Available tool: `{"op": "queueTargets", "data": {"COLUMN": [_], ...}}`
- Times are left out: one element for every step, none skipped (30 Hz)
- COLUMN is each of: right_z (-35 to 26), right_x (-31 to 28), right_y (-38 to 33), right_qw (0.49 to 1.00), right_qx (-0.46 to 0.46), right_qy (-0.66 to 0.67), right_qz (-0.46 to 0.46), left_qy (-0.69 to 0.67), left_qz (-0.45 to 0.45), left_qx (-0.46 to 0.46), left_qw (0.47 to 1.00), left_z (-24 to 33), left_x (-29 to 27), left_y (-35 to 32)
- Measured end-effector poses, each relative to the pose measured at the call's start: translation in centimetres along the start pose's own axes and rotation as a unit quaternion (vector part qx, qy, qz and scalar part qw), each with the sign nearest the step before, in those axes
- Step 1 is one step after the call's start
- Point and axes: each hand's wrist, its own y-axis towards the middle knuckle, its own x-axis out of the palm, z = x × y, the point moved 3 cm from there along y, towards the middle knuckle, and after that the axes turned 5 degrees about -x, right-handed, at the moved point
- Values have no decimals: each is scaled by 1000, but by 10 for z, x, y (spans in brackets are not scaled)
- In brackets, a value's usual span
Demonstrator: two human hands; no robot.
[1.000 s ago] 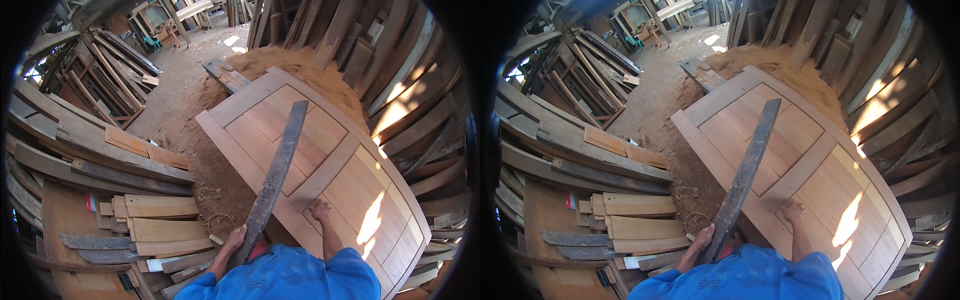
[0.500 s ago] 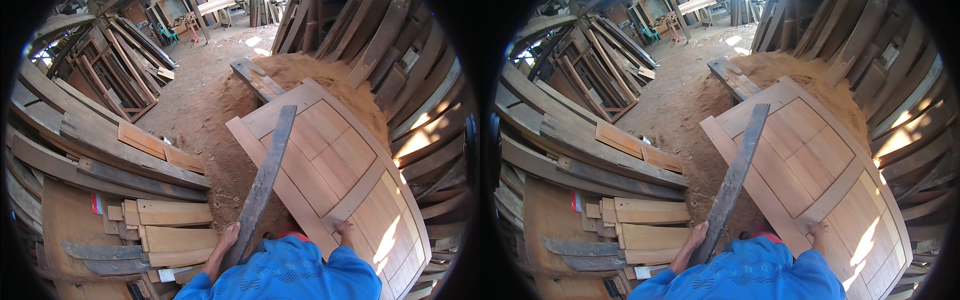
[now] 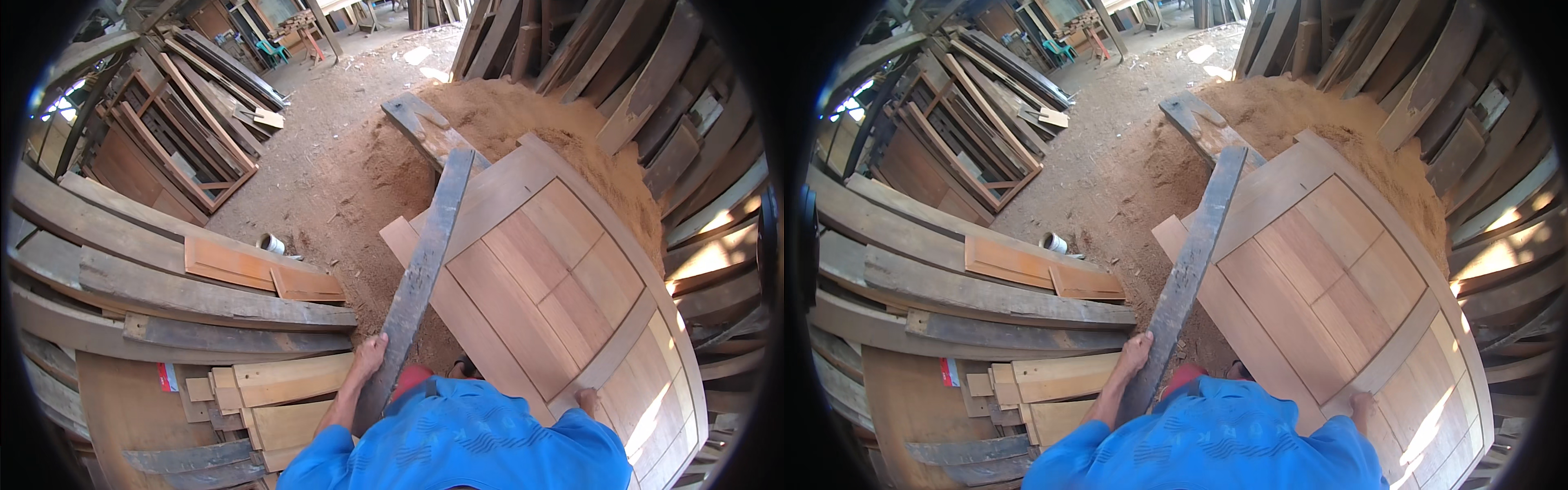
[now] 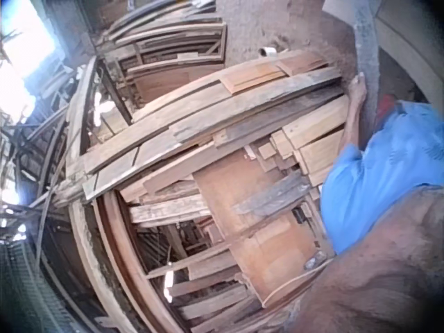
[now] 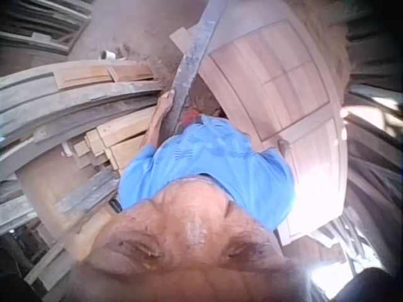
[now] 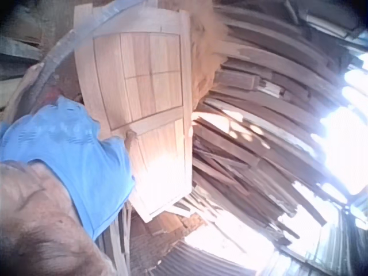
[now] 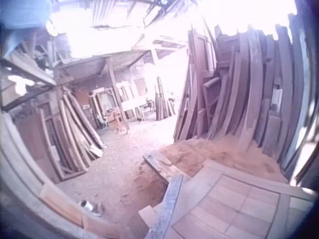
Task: The person assembles a wooden door by hand, fitting together multiple wooden panels to form a rectangular frame with a central design. They repeatedly adjust the alignment of the pieces and use a long wooden plank as a straightedge to check for straightness and gaps. The person lifts and repositions the door several times to inspect the fit of the joints.
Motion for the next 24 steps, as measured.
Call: {"op": "queueTargets", "data": {"right_z": [-19, -15, -27, -77, -132, -164, -171, -186, -217, -244, -271, -286, -303, -319, -331, -342, -350, -346, -349, -352, -357, -361, -366, -370], "right_x": [-16, -15, -14, -22, -38, -51, -40, -31, -36, -38, -41, -37, -36, -33, -36, -38, -34, -27, -23, -20, -19, -19, -22, -23], "right_y": [-15, 21, 42, 20, -19, -42, -24, -11, -31, -54, -78, -84, -93, -103, -117, -124, -118, -113, -112, -113, -114, -114, -111, -112], "right_qw": [999, 995, 982, 981, 983, 982, 972, 959, 968, 970, 972, 970, 967, 971, 975, 979, 980, 983, 985, 987, 988, 990, 991, 992], "right_qx": [32, -19, -79, -77, -114, -143, -162, -182, -190, -194, -198, -197, -193, -177, -161, -147, -137, -120, -113, -105, -94, -83, -77, -69], "right_qy": [-2, -29, -62, 30, 35, 46, 65, 82, 50, 51, 51, 84, 116, 115, 106, 98, 99, 97, 94, 91, 91, 91, 87, 86], "right_qz": [22, 95, 159, 173, 139, 114, 159, 203, 158, 136, 114, 116, 118, 114, 110, 106, 103, 101, 95, 87, 81, 74, 69, 63], "left_qy": [0, 9, 21, 39, 24, 4, -15, -14, -10, -8, -9, -10, -11, -2, 1, 3, 35, 65, 96, 93, 91, 89, 84, 82], "left_qz": [-1, -14, -19, -10, -14, -23, -44, -55, -53, -54, -65, -78, -95, -91, -89, -86, -87, -96, -96, -97, -99, -101, -103, -105], "left_qx": [7, 28, 40, 33, 22, 22, 38, 53, 53, 58, 56, 58, 59, 81, 97, 113, 124, 135, 142, 139, 141, 142, 142, 144], "left_qw": [1000, 999, 999, 999, 999, 999, 998, 997, 997, 997, 996, 995, 994, 993, 991, 990, 988, 984, 981, 981, 981, 981, 981, 980], "left_z": [16, 38, 50, 45, 38, 37, 53, 72, 77, 84, 87, 92, 104, 114, 127, 140, 156, 193, 217, 226, 237, 248, 257, 264], "left_x": [-12, -15, -21, -34, -45, -53, -52, -52, -60, -65, -67, -66, -66, -68, -68, -67, -69, -73, -79, -82, -82, -82, -79, -77], "left_y": [16, 39, 60, 73, 89, 114, 144, 174, 196, 218, 245, 276, 302, 326, 341, 356, 374, 377, 384, 399, 415, 430, 444, 459]}}
